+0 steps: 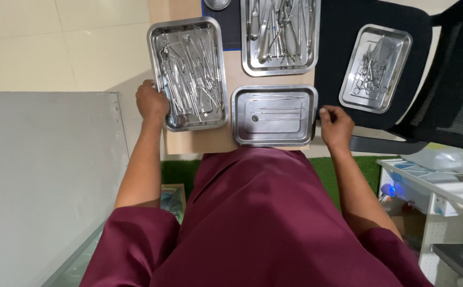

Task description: Sorting dental instruments onto metal trays and placing them into a sterilization unit.

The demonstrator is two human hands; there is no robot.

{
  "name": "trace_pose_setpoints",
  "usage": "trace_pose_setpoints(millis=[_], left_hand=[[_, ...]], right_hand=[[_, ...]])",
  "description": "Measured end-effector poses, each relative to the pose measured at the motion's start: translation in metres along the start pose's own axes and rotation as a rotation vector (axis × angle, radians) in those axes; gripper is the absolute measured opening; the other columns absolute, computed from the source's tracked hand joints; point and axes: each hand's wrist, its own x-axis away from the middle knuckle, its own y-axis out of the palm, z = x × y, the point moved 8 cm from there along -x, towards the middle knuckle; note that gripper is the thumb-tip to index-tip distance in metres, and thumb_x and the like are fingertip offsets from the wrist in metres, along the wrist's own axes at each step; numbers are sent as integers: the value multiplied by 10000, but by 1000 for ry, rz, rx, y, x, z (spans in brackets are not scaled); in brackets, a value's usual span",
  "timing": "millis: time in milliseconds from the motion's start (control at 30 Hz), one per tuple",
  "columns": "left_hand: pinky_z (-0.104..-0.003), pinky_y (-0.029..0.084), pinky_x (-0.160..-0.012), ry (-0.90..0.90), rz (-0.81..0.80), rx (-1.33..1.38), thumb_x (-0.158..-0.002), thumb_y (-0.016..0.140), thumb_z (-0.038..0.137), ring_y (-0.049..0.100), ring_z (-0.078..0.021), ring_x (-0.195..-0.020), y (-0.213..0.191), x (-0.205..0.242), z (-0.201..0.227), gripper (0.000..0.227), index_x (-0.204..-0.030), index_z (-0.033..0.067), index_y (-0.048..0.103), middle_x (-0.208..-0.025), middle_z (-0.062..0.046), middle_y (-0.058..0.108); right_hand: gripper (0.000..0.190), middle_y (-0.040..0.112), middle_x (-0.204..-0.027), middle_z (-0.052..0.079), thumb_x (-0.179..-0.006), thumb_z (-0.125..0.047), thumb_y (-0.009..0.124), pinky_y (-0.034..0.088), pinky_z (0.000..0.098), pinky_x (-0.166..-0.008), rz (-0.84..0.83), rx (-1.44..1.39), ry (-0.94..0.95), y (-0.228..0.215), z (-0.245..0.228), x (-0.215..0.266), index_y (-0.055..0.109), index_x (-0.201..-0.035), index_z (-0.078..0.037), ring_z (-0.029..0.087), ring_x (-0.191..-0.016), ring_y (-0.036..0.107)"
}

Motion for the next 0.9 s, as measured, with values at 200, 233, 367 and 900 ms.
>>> trace_pose_setpoints(millis=[200,233,367,900], left_hand=[[-484,528,-853,181,208,113,-885,675,28,658,-405,-978,-31,43,52,318,-1201,-10,659,-1098,-222,670],[-484,528,-853,184,209,112,-885,675,28,658,-405,-978,-37,59,69,318,-1201,-10,659,-1098,-222,670],[-470,551,-790,306,-208,215,-883,685,66,710,-379,-875,-7,125,128,175,-1050,28,721,-968,-204,735],[-485,557,-793,65,-261,89,-727,902,202,702,-423,-895,70,188,134,456,-1026,-32,650,-950,-225,731]], right_hand=[[271,685,-871,24,-945,-126,781,510,252,-713,-182,-250,53,35,39,1,728,-1178,2,71,-774,585],[271,685,-871,24,-945,-126,781,510,252,-713,-180,-253,53,31,30,3,728,-1178,2,71,-774,585],[279,707,-809,49,-869,-124,844,535,282,-682,-149,-48,44,17,-5,9,735,-1090,7,111,-709,631],[274,681,-773,46,-764,-159,893,524,309,-611,-274,-123,260,54,52,-18,669,-852,-27,141,-675,618]])
